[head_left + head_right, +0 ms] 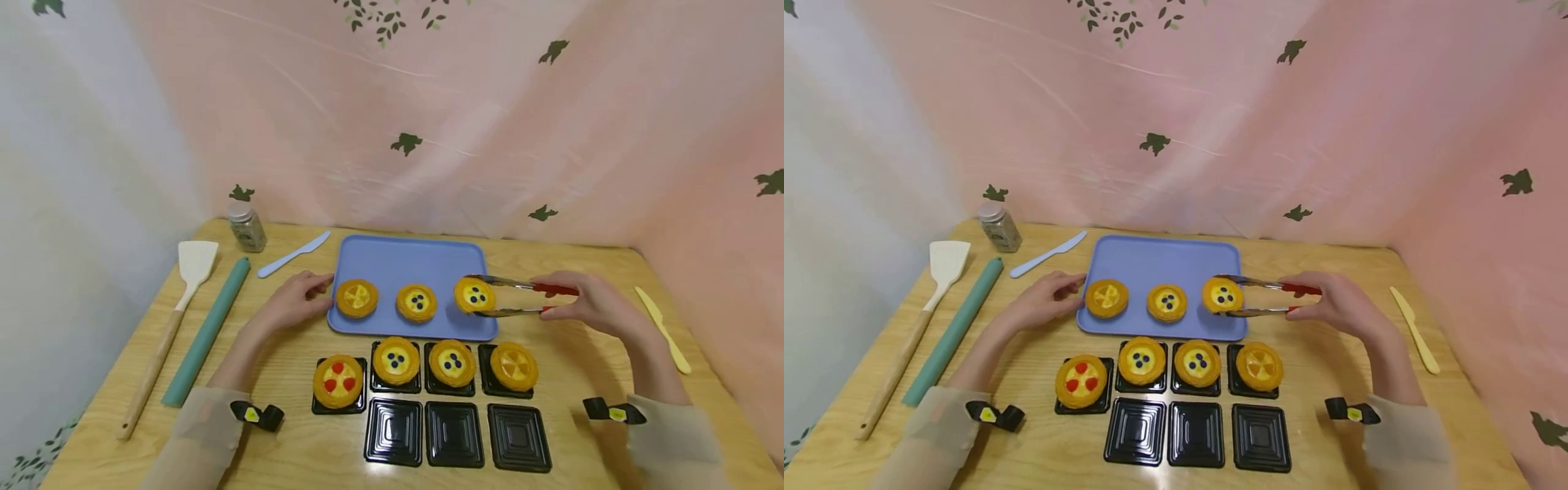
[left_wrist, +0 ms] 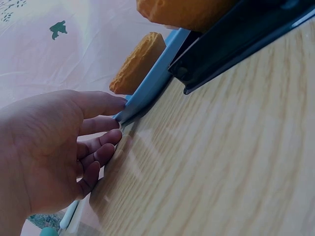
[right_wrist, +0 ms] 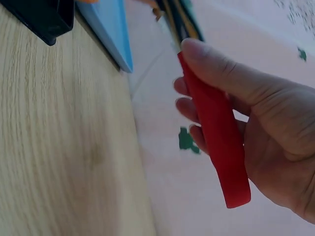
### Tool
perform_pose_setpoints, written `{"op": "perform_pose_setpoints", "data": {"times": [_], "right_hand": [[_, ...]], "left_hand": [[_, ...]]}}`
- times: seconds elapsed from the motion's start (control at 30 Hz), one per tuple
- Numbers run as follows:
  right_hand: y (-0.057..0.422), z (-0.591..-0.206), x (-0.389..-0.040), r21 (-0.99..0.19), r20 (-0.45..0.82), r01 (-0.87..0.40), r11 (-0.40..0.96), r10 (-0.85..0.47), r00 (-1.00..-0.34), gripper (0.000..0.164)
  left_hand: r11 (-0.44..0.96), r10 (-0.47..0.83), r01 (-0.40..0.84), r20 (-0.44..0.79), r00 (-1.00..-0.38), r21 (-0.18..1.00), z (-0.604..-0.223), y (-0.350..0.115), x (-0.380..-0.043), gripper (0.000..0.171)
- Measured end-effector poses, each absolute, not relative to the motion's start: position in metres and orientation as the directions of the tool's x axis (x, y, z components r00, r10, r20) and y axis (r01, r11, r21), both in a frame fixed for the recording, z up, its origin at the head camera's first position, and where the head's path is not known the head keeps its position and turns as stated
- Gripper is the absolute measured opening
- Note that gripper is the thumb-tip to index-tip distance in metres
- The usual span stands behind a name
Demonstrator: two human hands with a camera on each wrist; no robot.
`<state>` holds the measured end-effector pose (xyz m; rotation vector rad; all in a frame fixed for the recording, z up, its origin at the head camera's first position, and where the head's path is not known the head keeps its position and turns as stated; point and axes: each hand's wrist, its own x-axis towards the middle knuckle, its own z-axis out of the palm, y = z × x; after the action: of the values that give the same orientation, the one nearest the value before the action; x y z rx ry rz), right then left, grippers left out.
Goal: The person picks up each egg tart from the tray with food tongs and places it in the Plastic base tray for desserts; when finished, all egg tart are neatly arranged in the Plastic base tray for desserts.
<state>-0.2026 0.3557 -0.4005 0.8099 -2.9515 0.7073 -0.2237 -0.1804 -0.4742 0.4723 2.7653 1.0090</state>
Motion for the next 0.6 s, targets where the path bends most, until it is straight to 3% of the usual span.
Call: {"op": "perform_pose_setpoints", "data": {"times": [0.23,0.47,0.6], "right_hand": [[0.32,-0.381,-0.202,-0.397,0.077,-0.558,0.728,-0.58,-0.811,0.053],[0.293,-0.374,-0.181,-0.391,0.131,-0.701,0.597,-0.717,-0.684,0.057],[0.281,-0.374,-0.167,-0.412,0.081,-0.701,0.582,-0.743,-0.664,0.057]], "left_hand": [[0.725,0.343,0.245,-0.03,-0.939,0.644,-0.476,-0.192,-0.224,0.059],[0.728,0.356,0.257,-0.03,-0.934,0.636,-0.478,-0.188,-0.224,0.059],[0.724,0.358,0.263,-0.02,-0.934,0.638,-0.475,-0.182,-0.224,0.06]]}}
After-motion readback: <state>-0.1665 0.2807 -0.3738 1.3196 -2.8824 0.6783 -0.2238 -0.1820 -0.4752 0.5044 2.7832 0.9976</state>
